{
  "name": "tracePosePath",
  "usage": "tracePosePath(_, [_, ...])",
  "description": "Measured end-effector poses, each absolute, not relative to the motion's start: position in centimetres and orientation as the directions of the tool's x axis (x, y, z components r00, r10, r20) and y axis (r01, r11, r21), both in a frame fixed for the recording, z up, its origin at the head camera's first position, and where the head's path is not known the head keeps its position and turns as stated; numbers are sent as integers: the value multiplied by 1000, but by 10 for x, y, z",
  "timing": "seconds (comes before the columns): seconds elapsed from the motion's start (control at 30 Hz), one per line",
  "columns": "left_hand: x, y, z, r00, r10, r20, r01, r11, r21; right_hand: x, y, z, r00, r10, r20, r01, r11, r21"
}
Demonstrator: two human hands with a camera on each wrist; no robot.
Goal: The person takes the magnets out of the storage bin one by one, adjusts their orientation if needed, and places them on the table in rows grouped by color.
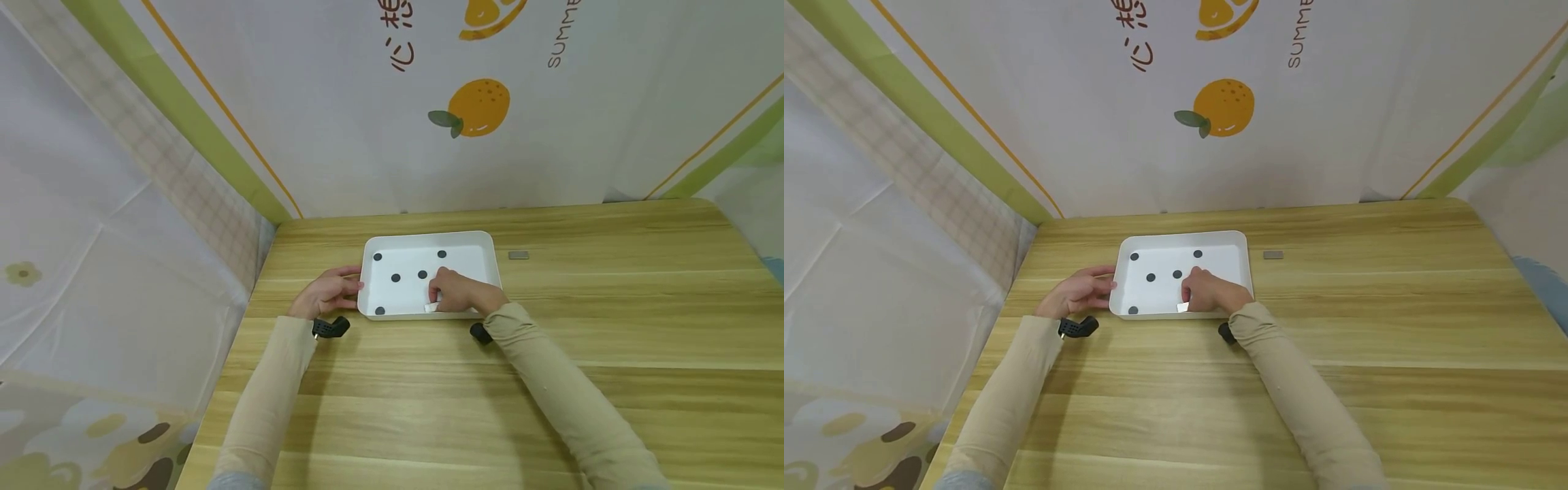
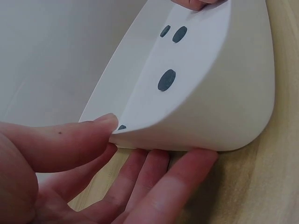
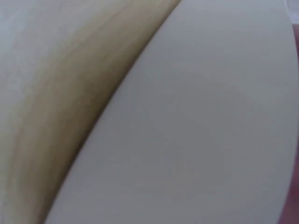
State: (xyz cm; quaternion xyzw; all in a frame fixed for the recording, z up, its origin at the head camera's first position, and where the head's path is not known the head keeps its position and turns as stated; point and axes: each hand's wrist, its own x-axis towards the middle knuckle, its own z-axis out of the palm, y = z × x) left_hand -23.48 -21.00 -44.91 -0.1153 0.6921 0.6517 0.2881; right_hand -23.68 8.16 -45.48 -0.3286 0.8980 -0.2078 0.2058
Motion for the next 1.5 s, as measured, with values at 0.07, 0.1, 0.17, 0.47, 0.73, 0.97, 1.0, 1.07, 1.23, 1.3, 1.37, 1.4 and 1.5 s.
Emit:
tracePosePath(0.07, [-235,-210,-449,-806,210,-554,-539,128,833,-237,83,-455,-699,-681,-218,-505,686,-524])
tracePosePath(0.1, [-235,-210,-449,-805,207,-556,-540,129,831,-237,83,-455,-698,-684,-211,-504,678,-535])
tracePosePath(0.17, [-235,-209,-449,-803,200,-561,-545,132,828,-237,84,-455,-697,-690,-194,-503,663,-554])
tracePosePath(0.47, [-235,-209,-450,-803,195,-564,-547,135,826,-235,89,-460,-713,-688,-135,-492,628,-603])
tracePosePath(0.73, [-235,-210,-450,-803,194,-563,-547,136,826,-233,91,-466,-717,-690,-100,-495,604,-624])
tracePosePath(0.97, [-234,-209,-449,-806,190,-560,-541,144,829,-232,92,-468,-719,-691,-77,-502,592,-631])
tracePosePath(1.0, [-234,-209,-449,-807,191,-559,-540,145,829,-232,92,-468,-718,-692,-72,-505,589,-631])
tracePosePath(1.07, [-234,-209,-448,-807,193,-558,-538,149,830,-232,92,-469,-720,-691,-64,-508,588,-629])
tracePosePath(1.23, [-234,-209,-449,-806,191,-561,-543,141,828,-232,92,-470,-727,-684,-55,-508,591,-627])
tracePosePath(1.3, [-234,-209,-449,-805,195,-561,-543,139,828,-232,92,-470,-729,-683,-56,-507,593,-626])
tracePosePath(1.37, [-234,-210,-449,-804,199,-560,-543,138,828,-231,92,-469,-730,-681,-62,-502,596,-627])
tracePosePath(1.4, [-234,-210,-449,-804,203,-559,-541,140,829,-231,92,-469,-731,-680,-63,-502,597,-626])
tracePosePath(1.5, [-234,-210,-448,-806,211,-553,-533,147,833,-230,93,-468,-735,-675,-65,-495,600,-629])
